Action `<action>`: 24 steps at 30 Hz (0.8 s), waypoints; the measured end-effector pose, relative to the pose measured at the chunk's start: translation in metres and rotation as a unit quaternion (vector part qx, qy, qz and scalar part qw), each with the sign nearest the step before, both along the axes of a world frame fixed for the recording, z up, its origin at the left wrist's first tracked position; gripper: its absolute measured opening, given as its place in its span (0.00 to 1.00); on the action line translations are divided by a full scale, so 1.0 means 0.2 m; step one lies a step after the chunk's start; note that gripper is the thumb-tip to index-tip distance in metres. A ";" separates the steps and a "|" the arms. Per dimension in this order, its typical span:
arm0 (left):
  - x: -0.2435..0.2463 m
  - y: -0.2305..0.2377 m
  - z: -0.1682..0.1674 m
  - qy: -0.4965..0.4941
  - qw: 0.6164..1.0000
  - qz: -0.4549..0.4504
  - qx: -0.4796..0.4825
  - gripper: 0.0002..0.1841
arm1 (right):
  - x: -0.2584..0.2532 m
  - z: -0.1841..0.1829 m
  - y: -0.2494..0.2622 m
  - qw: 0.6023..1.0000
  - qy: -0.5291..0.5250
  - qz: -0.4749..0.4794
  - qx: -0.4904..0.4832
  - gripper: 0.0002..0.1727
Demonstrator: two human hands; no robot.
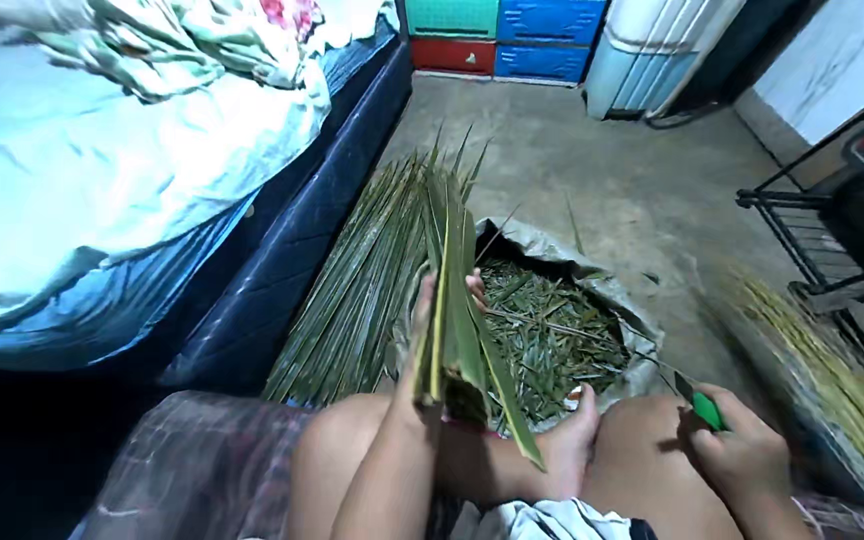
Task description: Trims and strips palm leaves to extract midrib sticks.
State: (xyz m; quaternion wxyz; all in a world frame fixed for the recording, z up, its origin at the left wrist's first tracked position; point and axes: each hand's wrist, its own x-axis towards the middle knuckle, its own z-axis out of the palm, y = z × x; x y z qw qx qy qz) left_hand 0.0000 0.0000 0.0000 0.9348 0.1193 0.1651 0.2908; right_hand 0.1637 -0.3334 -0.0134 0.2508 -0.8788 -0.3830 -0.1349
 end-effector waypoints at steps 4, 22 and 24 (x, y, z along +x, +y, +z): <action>0.01 -0.29 0.00 0.010 0.993 -0.086 -0.081 0.19 | -0.01 -0.01 -0.04 0.999 0.009 -0.002 0.039 0.18; 0.19 -0.56 0.40 0.224 0.861 -0.129 0.437 0.44 | -0.04 0.29 0.18 0.944 0.095 0.165 0.268 0.22; 0.17 -0.56 0.43 0.269 0.825 -0.109 0.484 0.49 | -0.04 0.42 0.32 0.914 0.226 0.198 0.273 0.27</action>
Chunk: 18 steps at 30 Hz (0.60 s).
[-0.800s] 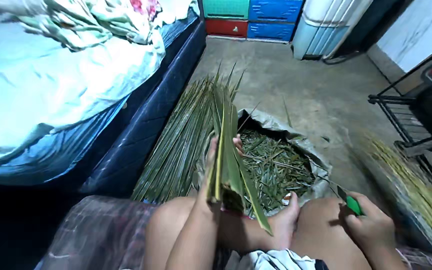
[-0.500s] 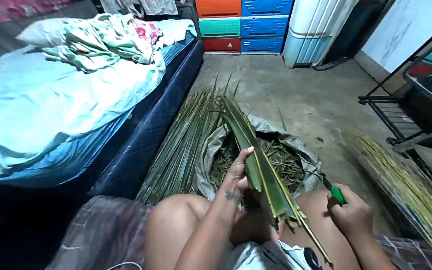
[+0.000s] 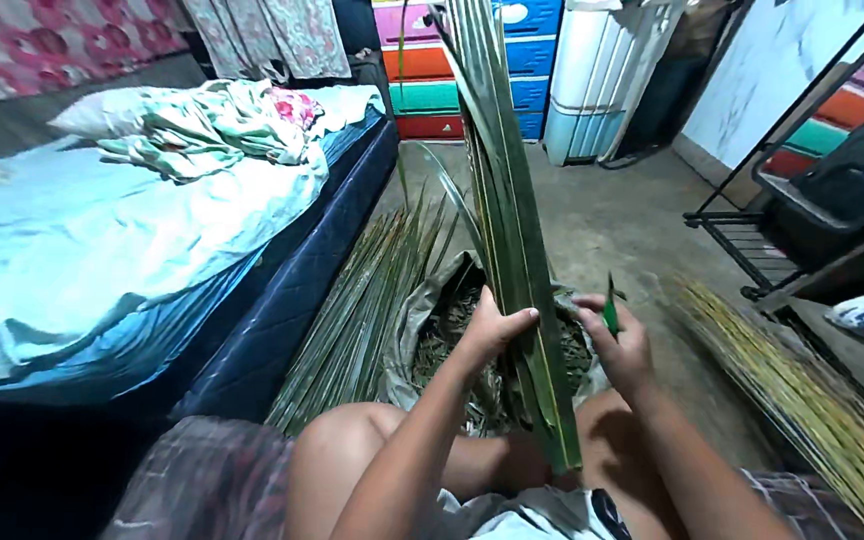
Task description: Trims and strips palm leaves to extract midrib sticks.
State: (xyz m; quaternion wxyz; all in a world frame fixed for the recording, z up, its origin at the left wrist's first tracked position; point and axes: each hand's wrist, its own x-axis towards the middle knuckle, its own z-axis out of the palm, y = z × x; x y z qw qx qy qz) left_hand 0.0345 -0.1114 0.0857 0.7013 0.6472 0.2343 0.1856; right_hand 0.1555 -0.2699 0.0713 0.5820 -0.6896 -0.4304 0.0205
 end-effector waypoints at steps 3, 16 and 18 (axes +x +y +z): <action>-0.03 -0.01 0.01 0.034 0.996 0.019 0.078 0.54 | 0.03 0.13 0.19 0.986 0.152 0.067 -0.031 0.49; -0.09 0.09 -0.29 0.171 0.959 -0.013 0.227 0.63 | 0.04 0.31 0.35 0.994 0.068 0.084 0.004 0.37; -0.09 0.11 -0.36 0.168 0.956 -0.012 0.242 0.65 | 0.00 0.24 0.33 0.996 0.069 0.063 0.007 0.36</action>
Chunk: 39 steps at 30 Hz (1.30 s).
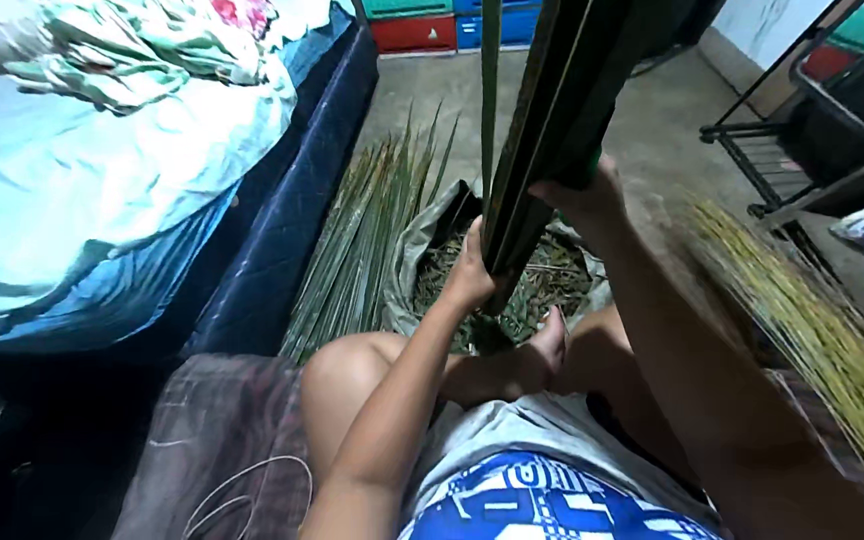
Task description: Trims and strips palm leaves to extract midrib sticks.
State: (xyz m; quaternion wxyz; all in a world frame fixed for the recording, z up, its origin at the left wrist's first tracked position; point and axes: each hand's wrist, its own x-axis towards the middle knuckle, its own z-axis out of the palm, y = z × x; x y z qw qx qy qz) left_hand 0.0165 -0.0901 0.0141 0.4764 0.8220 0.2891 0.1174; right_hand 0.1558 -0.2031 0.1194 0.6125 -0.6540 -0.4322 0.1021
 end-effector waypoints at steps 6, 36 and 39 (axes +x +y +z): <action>0.00 0.00 -0.10 -0.008 1.000 0.004 0.009 0.63 | -0.05 -0.12 -0.02 0.998 -0.054 -0.024 0.020 0.37; 0.30 -0.14 0.20 -0.125 0.987 -0.100 -0.008 0.66 | 0.01 -0.31 -0.12 0.992 -0.010 -0.123 -0.039 0.43; 0.30 -0.10 0.27 -0.176 0.975 -0.135 0.027 0.69 | 0.02 -0.24 -0.10 0.992 -0.010 -0.121 0.015 0.40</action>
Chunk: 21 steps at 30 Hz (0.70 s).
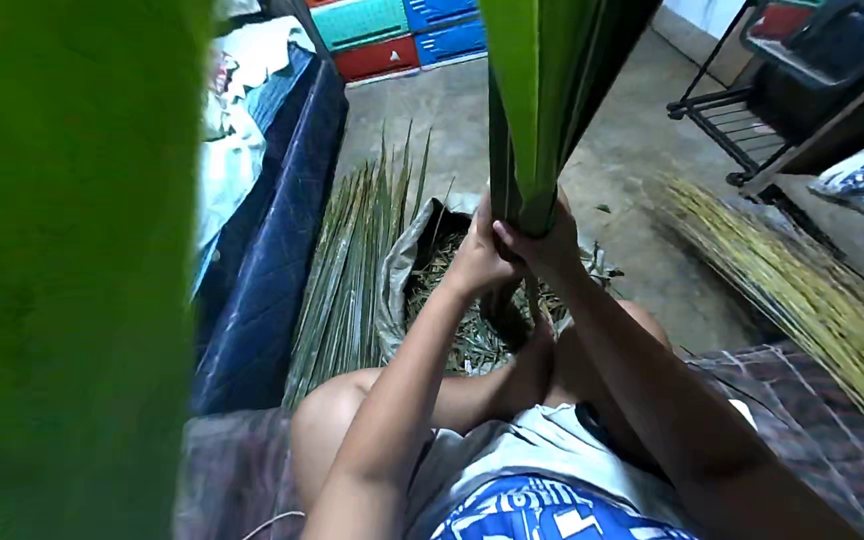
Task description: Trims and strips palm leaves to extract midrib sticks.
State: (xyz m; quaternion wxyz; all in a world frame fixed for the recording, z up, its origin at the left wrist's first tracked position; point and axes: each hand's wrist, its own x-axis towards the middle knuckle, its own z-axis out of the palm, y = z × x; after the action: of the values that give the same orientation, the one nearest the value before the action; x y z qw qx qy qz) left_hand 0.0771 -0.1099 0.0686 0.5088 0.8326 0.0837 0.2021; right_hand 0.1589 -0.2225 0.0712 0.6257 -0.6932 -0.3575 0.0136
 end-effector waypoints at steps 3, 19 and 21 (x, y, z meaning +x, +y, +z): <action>0.02 0.04 0.09 -0.045 0.999 0.005 0.028 0.74 | 0.01 0.12 0.05 0.998 0.009 -0.004 0.060 0.37; 0.18 0.19 0.40 0.043 0.940 0.074 0.332 0.51 | 0.23 0.25 0.17 0.957 0.238 0.077 0.144 0.24; 0.20 0.26 0.36 0.093 0.923 0.075 0.367 0.53 | 0.27 0.16 0.18 0.952 0.273 0.090 0.105 0.25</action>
State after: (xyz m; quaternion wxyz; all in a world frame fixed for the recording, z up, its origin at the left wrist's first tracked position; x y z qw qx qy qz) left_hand 0.1172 -0.0582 0.1401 0.1411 0.9672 0.1131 0.1784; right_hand 0.2133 -0.1858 0.1023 0.7648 -0.5582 -0.2334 0.2214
